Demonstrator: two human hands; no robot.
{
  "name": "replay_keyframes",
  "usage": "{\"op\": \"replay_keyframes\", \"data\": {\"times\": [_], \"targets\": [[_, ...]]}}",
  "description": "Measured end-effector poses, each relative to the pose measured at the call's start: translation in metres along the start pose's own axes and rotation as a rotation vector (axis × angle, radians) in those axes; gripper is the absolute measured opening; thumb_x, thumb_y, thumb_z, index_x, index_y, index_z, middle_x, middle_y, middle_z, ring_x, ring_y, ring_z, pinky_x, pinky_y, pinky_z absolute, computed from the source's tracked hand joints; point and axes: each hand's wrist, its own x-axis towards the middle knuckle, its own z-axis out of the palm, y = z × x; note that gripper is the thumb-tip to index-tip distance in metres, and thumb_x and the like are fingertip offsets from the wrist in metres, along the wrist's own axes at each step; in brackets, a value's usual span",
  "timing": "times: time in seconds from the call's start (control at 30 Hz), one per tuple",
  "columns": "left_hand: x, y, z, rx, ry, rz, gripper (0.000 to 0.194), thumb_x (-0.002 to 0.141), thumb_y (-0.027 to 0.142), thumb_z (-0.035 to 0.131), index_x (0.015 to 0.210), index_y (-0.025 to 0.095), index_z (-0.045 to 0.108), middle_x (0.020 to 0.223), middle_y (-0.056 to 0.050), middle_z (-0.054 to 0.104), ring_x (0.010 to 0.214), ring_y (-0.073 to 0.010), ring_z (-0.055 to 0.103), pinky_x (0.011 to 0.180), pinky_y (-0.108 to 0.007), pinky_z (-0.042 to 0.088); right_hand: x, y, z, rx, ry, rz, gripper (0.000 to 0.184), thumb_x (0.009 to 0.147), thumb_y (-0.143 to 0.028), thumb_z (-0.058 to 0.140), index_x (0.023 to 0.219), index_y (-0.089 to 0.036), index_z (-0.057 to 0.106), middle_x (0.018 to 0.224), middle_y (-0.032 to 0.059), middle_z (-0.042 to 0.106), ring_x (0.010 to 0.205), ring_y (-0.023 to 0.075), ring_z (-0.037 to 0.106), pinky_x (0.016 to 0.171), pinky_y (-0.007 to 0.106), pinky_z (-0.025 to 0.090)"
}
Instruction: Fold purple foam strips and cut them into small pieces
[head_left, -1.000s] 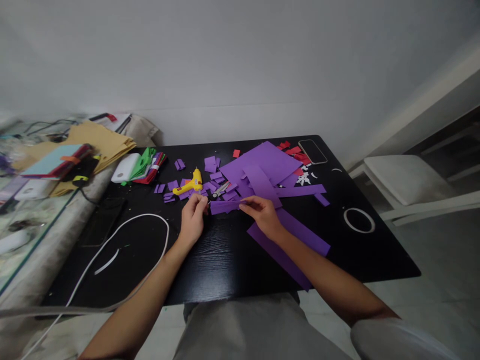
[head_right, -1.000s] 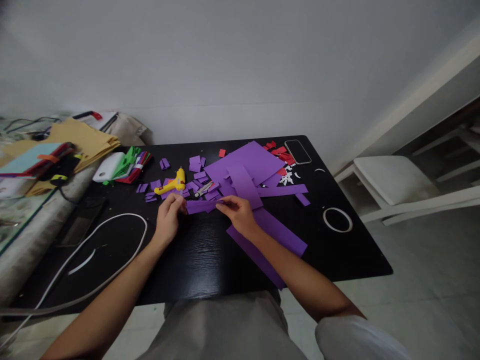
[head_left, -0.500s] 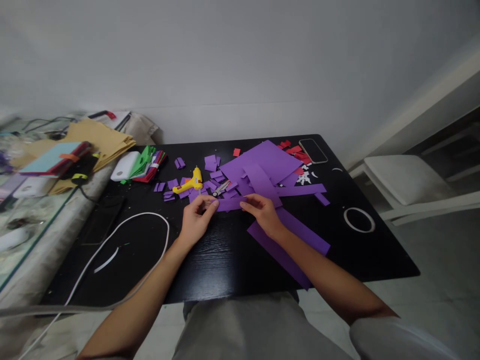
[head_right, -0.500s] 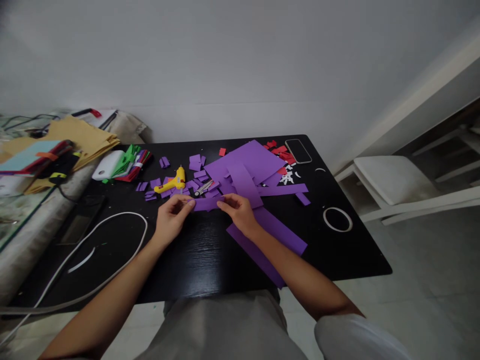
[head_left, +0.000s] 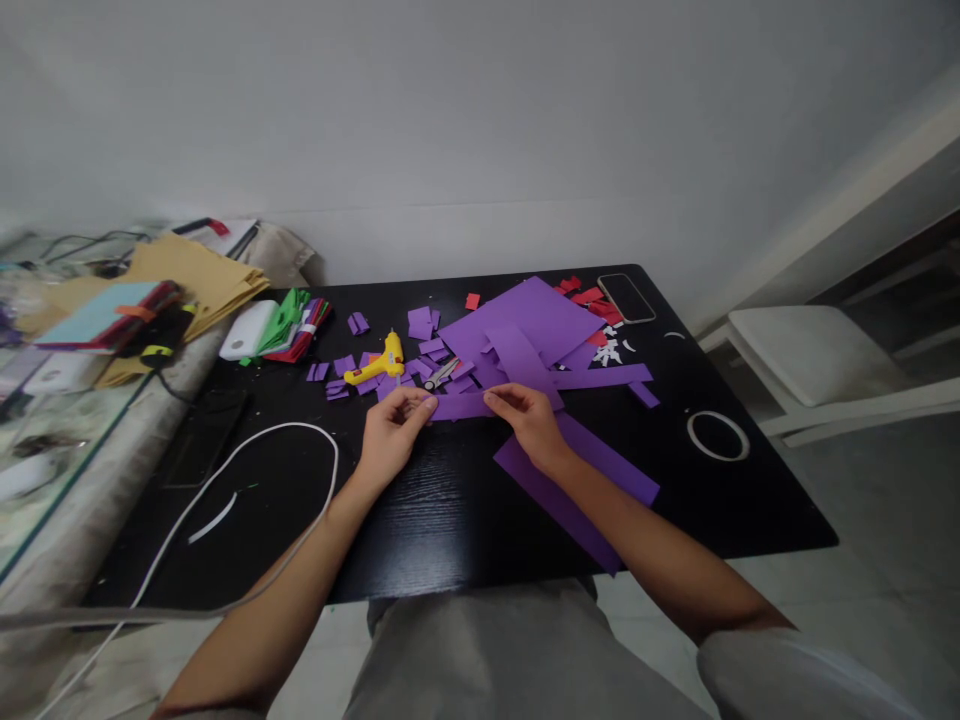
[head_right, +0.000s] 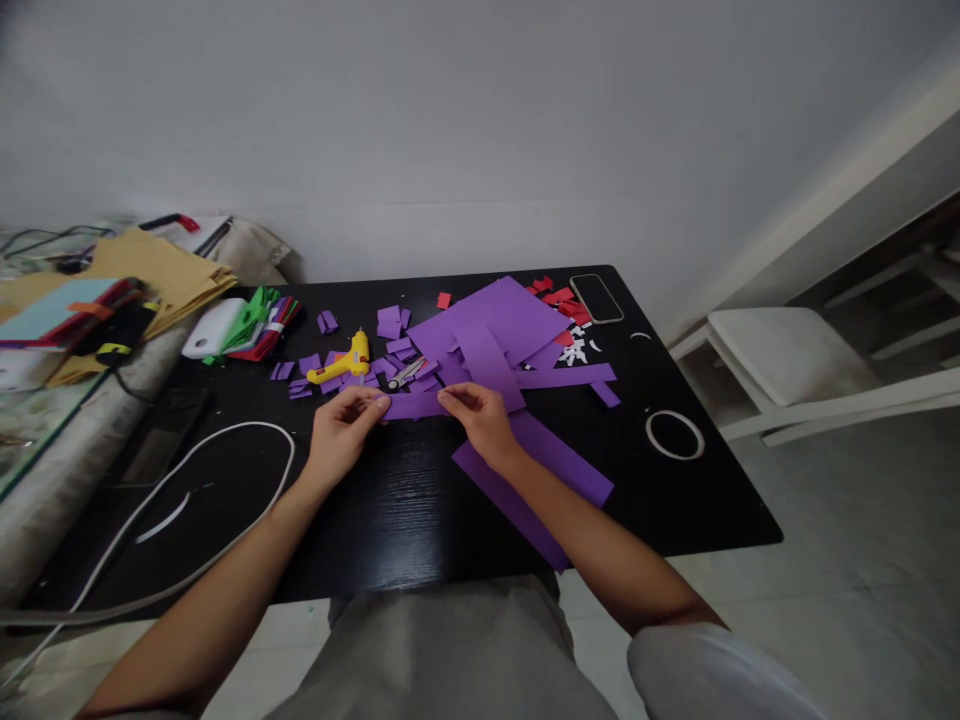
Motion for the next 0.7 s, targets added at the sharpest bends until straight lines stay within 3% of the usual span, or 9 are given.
{"op": "replay_keyframes", "data": {"times": [0.5,0.7], "targets": [[0.0015,0.0021,-0.0013,0.031,0.011,0.02,0.026,0.077,0.041,0.078,0.082,0.017,0.07,0.063,0.001,0.064,0.056,-0.0117,0.056,0.058,-0.024,0.046,0.0008,0.0001,0.0001,0.025,0.008,0.026,0.031,0.067,-0.047,0.084,0.082,-0.021,0.076,0.081,0.0025,0.073,0.078,0.0193,0.067,0.08,0.037,0.056],[0.0018,0.0,-0.0026,0.071,0.027,0.044,0.025,0.079,0.041,0.077,0.082,0.018,0.07,0.066,0.001,0.066,0.058,-0.012,0.058,0.059,-0.024,0.047,0.0005,0.0016,-0.0019,-0.054,0.0,-0.067,0.035,0.067,-0.042,0.085,0.091,-0.023,0.069,0.078,0.0,0.07,0.077,0.0184,0.067,0.078,0.034,0.055]]}}
